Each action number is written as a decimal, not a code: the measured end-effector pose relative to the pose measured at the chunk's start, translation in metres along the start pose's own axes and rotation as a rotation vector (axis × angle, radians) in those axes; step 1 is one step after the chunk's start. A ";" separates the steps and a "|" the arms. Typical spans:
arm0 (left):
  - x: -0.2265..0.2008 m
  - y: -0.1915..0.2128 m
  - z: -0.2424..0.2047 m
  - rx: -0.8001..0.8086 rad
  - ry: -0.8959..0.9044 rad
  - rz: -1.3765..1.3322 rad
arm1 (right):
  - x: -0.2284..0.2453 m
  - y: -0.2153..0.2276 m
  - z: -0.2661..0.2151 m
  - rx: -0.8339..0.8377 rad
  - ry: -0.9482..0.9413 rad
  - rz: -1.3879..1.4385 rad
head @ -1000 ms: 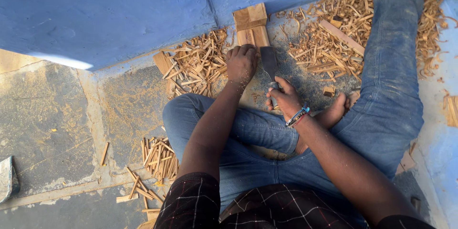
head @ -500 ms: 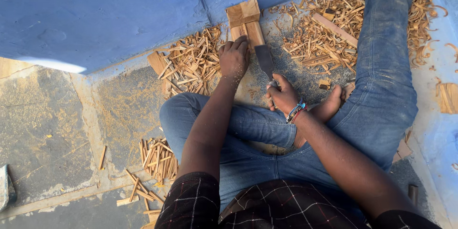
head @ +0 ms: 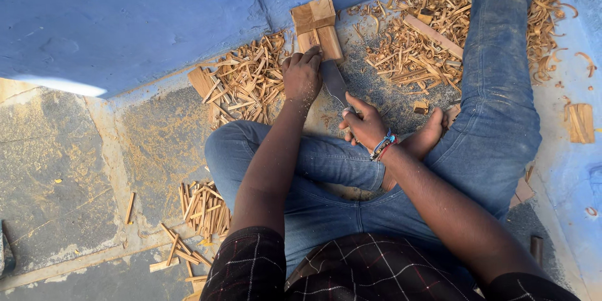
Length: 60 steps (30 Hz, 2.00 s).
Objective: The person scrapes a wooden block with a hand tool while sitting on a floor covered in wood shavings.
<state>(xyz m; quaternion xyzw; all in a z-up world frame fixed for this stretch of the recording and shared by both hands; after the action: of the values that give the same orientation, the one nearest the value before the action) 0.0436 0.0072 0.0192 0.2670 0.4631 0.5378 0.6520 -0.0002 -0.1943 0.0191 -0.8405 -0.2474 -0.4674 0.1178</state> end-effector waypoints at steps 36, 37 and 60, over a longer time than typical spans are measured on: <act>0.002 -0.004 -0.005 0.022 -0.002 0.010 | 0.009 0.000 -0.001 0.014 -0.037 -0.102; 0.002 -0.005 -0.006 0.021 -0.001 0.010 | 0.008 0.000 -0.002 0.012 -0.036 -0.121; 0.001 -0.010 -0.003 0.040 -0.036 0.049 | 0.009 0.005 0.010 -0.007 0.061 -0.199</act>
<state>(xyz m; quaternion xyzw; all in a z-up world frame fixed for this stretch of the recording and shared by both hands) 0.0455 0.0048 0.0091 0.3009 0.4551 0.5393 0.6415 0.0135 -0.1917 0.0212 -0.7976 -0.3244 -0.5029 0.0750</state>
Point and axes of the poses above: each hand's wrist, its own z-axis towards the middle knuckle, its own y-axis out of the back of the hand, x = y × z, the point moved 5 cm from there along z, towards the middle knuckle
